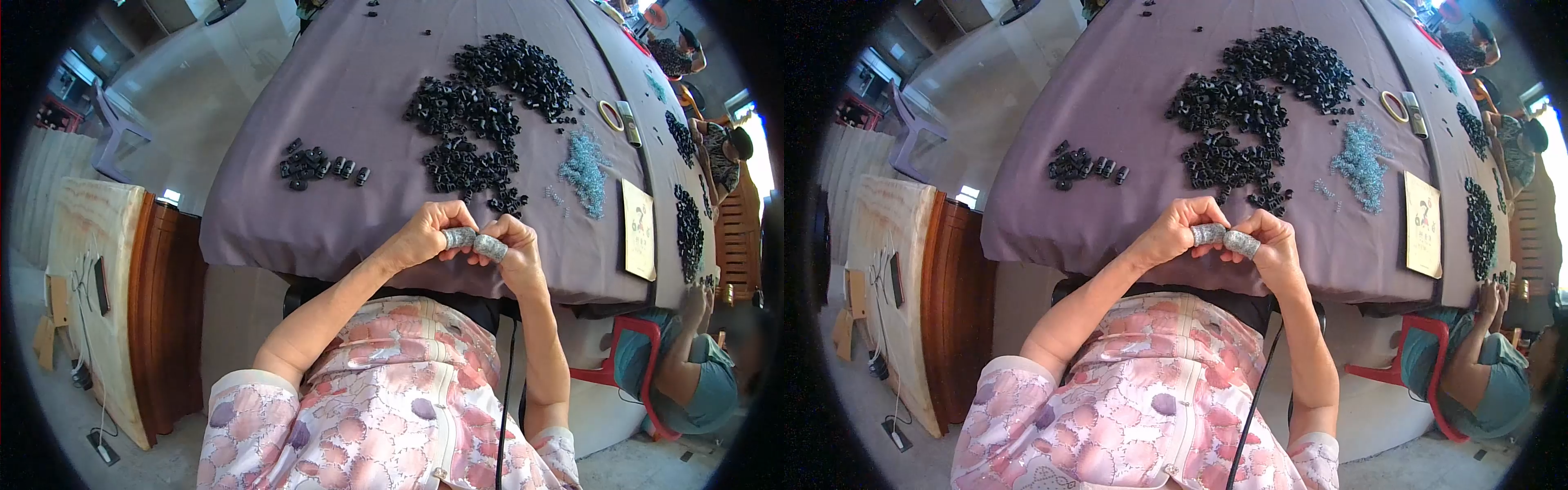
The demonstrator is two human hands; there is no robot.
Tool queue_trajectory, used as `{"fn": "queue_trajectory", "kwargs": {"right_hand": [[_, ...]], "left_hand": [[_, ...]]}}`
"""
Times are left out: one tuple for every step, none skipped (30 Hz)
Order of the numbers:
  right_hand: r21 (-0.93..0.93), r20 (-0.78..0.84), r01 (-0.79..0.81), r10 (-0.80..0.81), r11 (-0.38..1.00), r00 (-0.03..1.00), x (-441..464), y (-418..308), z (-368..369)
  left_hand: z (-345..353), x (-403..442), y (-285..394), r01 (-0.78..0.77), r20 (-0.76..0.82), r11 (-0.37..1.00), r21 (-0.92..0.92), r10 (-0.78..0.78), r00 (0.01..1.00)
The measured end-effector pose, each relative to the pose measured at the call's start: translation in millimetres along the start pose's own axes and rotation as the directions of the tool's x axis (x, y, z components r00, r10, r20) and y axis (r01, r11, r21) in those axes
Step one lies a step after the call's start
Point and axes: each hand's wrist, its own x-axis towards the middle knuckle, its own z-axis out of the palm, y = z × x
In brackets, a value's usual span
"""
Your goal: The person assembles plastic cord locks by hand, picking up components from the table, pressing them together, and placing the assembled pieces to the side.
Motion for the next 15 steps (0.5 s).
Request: {"fn": "queue_trajectory", "kwargs": {"right_hand": [[0.004,0.005,-0.005,0.005,1.000,1.000,0.3,0.7,-1.0],[0.012,0.027,-0.016,0.016,1.000,1.000,0.4,0.1,-2.7],[0.021,0.048,-0.029,0.028,0.999,0.998,-0.2,-0.7,-4.8],[0.028,0.068,-0.039,0.037,0.999,0.997,0.1,-1.4,-5.7],[0.072,0.071,-0.049,0.044,0.996,0.997,0.5,-1.3,-4.9],[0.115,0.074,-0.057,0.049,0.992,0.996,1.5,-1.1,-4.4],[0.158,0.075,-0.070,0.058,0.985,0.995,0.8,-0.2,-4.0],[0.186,0.074,-0.072,0.059,0.980,0.996,-0.3,1.4,-3.9],[0.214,0.075,-0.073,0.058,0.974,0.996,0.2,3.1,-3.9],[0.241,0.078,-0.073,0.056,0.968,0.995,1.3,4.2,-3.7],[0.238,0.079,-0.066,0.048,0.969,0.996,2.0,4.7,-3.5],[0.237,0.079,-0.061,0.043,0.970,0.996,2.0,5.2,-3.4],[0.237,0.080,-0.057,0.039,0.970,0.996,1.6,6.1,-3.0],[0.189,0.084,-0.058,0.043,0.980,0.996,1.2,5.5,-2.9],[0.142,0.087,-0.058,0.046,0.988,0.995,1.0,3.1,-3.7]], "left_hand": [[0.0,-0.1,0.6,0.006,0.004,1.000,0.002,-0.006,1.000],[0.5,-0.6,1.7,0.008,0.014,1.000,0.000,-0.008,1.000],[1.8,-1.5,3.1,0.010,0.025,1.000,-0.003,-0.010,1.000],[2.3,-1.6,4.2,0.011,0.037,1.000,-0.004,-0.011,0.999],[2.3,-1.5,4.3,0.007,0.037,1.000,-0.007,-0.006,0.999],[2.2,-0.8,4.0,0.000,0.037,1.000,-0.011,0.000,0.999],[2.7,-1.0,2.8,-0.002,0.038,1.000,-0.018,0.003,0.999],[3.3,-1.6,2.5,0.003,0.039,1.000,-0.022,-0.002,0.999],[3.1,-1.7,3.7,0.007,0.038,1.000,-0.025,-0.006,0.999],[2.3,-1.5,4.6,0.009,0.036,1.000,-0.026,-0.009,0.999],[1.1,-1.0,4.0,0.006,0.042,0.999,-0.040,-0.004,0.999],[0.3,-0.6,2.4,0.004,0.048,0.998,-0.056,-0.002,0.999],[-0.3,-0.8,0.9,0.005,0.052,0.997,-0.072,-0.001,0.999],[-0.8,-1.0,0.5,0.011,0.059,0.998,-0.064,-0.007,0.998],[-1.2,-0.6,0.7,0.017,0.066,0.998,-0.056,-0.014,0.998]]}}
